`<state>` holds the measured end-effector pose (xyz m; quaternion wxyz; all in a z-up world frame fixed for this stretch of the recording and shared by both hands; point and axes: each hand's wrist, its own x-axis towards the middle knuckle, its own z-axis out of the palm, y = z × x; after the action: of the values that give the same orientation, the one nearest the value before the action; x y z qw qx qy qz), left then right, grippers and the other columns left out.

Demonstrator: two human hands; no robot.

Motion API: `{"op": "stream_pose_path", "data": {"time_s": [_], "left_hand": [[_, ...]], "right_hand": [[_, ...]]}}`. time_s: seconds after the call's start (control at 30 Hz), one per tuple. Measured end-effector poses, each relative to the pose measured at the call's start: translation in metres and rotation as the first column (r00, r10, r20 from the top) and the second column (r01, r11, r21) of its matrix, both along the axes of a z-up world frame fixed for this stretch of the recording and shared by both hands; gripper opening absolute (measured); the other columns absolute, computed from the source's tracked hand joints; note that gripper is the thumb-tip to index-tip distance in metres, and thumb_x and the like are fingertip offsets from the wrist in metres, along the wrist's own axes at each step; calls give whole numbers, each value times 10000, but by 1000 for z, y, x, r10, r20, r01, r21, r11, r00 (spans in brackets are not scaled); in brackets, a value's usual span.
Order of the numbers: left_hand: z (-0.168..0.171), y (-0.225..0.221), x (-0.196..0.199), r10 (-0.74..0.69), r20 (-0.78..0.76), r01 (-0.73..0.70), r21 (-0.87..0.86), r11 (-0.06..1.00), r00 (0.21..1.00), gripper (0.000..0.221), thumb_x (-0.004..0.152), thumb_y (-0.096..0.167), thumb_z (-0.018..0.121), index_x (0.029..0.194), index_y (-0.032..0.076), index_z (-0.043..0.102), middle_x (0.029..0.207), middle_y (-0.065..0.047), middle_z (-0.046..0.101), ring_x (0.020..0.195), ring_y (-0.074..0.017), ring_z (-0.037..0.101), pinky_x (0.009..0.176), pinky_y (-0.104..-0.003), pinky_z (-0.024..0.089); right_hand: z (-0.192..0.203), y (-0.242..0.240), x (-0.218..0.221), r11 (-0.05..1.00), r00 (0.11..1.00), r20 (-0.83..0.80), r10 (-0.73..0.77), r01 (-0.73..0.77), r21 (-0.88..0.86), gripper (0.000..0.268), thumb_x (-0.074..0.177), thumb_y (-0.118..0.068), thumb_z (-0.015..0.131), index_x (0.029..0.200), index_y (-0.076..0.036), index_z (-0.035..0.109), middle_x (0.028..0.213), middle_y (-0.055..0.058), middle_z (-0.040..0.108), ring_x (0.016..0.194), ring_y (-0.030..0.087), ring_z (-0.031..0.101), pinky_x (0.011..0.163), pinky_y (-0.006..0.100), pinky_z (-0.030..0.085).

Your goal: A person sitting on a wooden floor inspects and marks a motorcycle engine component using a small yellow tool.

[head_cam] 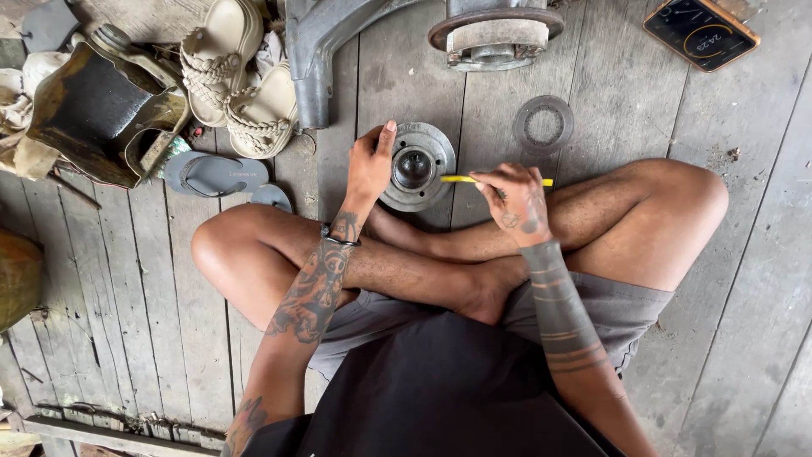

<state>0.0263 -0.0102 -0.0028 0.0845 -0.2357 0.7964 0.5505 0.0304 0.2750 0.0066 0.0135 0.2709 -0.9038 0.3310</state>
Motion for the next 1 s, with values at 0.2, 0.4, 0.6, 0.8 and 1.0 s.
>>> {"op": "stream_pose_path", "data": {"time_s": [0.2,0.4,0.6,0.8,1.0], "left_hand": [[8,-1,-1,-50,16,50,2,999,999,545,1061,523,446,1179,83,747,732,-125,681,800,-282,689,758,-476,516],[21,-2,-5,-7,15,6,22,1000,1000,541,1056,494,428,782,94,667,590,-60,489,655,-239,538,704,-429,428],[24,-2,-2,-3,60,2,21,1000,998,556,1058,521,413,752,108,623,607,-62,476,688,-254,538,733,-423,434],[39,-1,-5,-18,29,17,20,1000,999,543,1068,503,410,698,133,554,594,-46,448,645,-204,493,706,-388,411],[8,-9,-4,8,86,-11,43,999,996,551,1042,551,409,748,123,592,677,-76,513,751,-279,551,794,-435,437]], "right_hand": [[20,-46,24,990,992,19,123,-122,-76,105,965,-207,682,903,-196,766,726,45,616,710,295,647,713,398,448],[-35,7,8,999,1000,-10,-2,2,43,141,991,-262,657,1022,-304,788,731,-31,586,719,228,627,764,394,432],[-13,-4,17,997,996,-75,-45,50,66,109,983,-287,691,969,-321,794,709,-49,598,715,205,650,750,377,471],[-2,-29,35,987,984,-76,158,-157,24,134,962,-256,647,886,-243,756,732,9,559,694,238,594,732,364,417],[7,-8,24,999,998,45,40,-39,-10,55,927,-229,720,908,-244,770,700,-13,549,665,236,596,708,365,412]]}}
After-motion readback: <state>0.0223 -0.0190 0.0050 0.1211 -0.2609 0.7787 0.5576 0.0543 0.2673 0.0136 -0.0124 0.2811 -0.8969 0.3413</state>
